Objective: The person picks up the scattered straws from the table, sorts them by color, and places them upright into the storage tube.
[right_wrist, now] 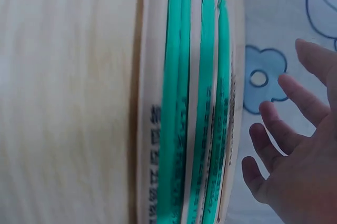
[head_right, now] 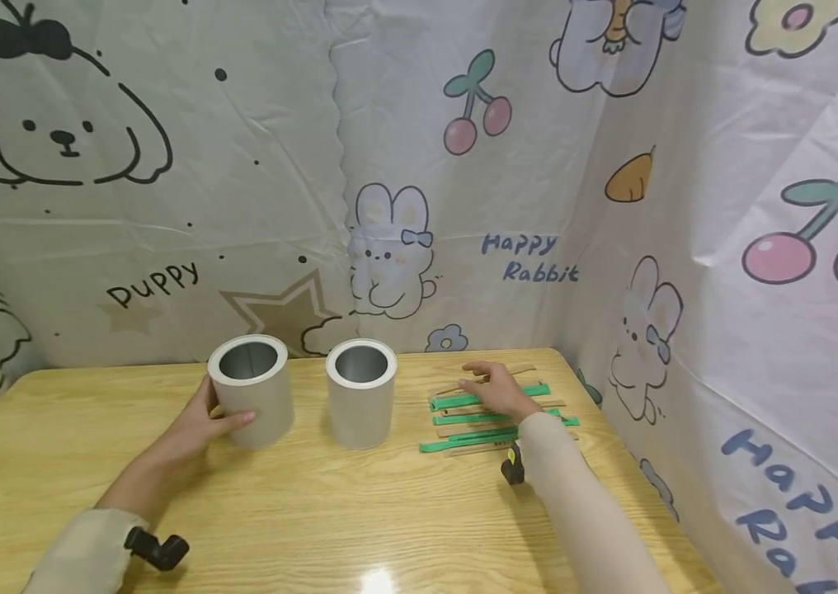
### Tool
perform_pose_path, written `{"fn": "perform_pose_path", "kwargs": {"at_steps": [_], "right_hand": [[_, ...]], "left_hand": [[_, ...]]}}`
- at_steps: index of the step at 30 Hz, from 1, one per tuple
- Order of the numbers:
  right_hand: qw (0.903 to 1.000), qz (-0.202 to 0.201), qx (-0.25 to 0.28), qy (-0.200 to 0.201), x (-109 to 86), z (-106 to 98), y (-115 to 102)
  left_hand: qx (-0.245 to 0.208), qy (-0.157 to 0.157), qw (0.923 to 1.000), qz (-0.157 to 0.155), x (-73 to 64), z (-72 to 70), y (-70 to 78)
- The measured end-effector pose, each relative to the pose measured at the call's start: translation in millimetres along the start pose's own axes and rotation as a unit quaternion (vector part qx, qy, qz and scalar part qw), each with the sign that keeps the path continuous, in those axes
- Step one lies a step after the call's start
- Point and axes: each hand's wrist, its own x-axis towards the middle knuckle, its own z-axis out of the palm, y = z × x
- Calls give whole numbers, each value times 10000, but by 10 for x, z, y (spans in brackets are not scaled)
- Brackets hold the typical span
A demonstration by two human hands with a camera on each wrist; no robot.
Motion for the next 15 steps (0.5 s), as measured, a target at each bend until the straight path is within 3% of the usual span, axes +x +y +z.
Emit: {"fn": "perform_pose_path", "kwargs": {"at_steps": [4,11,15], "right_hand": [[9998,17,-164,-60,100,-18,13],[9977,-104,-658,-77,224,-38,106],[9956,160,-917,57,256,-55,125]], "left_hand": [[1,18,10000,73,11,-18,-3],[18,-16,10000,-78,26,-28,-23],[34,-107,9998,-171,41,-15,-29]]}}
